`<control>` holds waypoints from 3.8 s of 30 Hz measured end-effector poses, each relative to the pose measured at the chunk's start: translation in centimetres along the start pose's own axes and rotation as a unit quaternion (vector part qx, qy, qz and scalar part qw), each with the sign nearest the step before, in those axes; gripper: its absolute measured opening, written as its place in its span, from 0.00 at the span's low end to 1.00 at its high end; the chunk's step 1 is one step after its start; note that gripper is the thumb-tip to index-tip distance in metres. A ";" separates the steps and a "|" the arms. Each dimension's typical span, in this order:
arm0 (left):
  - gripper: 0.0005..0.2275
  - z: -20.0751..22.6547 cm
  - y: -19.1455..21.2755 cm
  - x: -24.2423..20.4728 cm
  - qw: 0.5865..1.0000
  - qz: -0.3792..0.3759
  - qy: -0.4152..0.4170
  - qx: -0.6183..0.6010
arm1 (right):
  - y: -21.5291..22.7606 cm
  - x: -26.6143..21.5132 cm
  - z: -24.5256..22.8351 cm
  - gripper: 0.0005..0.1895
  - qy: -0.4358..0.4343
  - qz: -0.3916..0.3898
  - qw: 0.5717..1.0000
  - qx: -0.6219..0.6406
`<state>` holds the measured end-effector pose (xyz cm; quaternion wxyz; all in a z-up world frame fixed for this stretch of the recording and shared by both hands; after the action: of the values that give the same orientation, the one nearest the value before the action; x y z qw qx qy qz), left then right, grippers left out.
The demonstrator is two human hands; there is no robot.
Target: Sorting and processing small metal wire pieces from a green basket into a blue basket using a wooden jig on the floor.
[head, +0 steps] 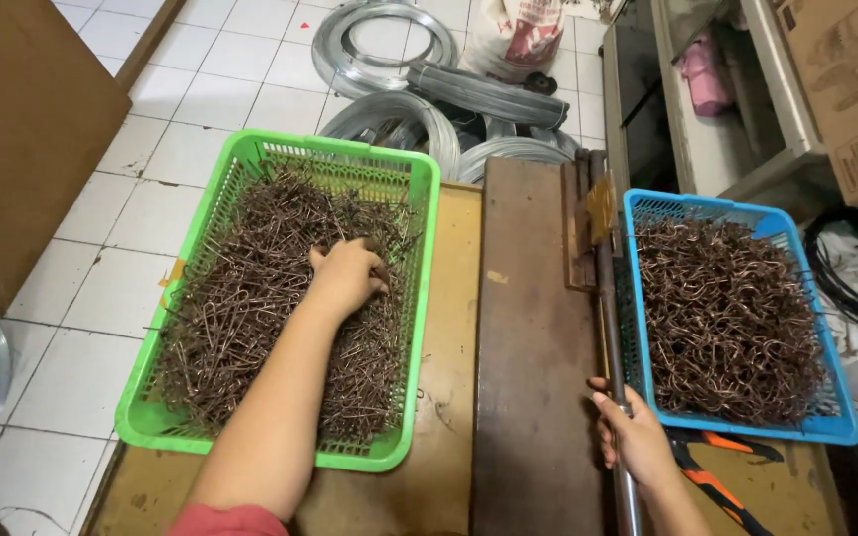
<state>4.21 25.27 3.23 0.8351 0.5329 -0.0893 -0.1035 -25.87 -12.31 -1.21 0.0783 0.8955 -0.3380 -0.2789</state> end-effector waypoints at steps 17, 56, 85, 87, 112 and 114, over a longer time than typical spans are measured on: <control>0.14 -1.7 -1.9 0.2 0.775 0.002 0.329 -0.540 | -0.5 -0.1 0.2 0.23 -0.006 -0.010 1.000 0.025; 0.13 21.4 -12.4 10.4 0.959 -0.016 -0.014 -0.283 | 3.6 -6.6 -15.2 0.41 -0.006 -0.076 0.996 0.036; 0.11 21.8 -18.2 12.1 0.817 -0.067 0.058 -0.570 | 3.1 -6.0 -12.2 0.42 0.012 -0.061 0.998 0.012; 0.10 22.2 -17.2 11.5 0.826 -0.077 0.061 -0.556 | 3.0 -5.9 -11.5 0.41 0.007 -0.054 0.999 0.005; 0.08 22.3 -14.0 11.4 0.934 0.008 -0.095 -0.344 | 1.9 -4.8 -7.5 0.42 0.030 -0.040 0.997 0.064; 0.09 22.9 -13.3 11.0 0.932 0.029 -0.118 -0.341 | 2.2 -5.2 -8.3 0.41 0.018 -0.031 0.999 0.040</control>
<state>7.78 -3.09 1.08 0.9525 0.1973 -0.1623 -0.1660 -25.73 -11.04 8.77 0.0398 0.9128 -0.3197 -0.2511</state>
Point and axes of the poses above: each hand's wrist, its own x-axis towards the middle knuckle, its own y-axis out of the back of the hand, z = x × y, the point moved 6 cm from there along x, towards the middle knuckle, and after that the axes turned 14 degrees about z, right-handed, at the moved point
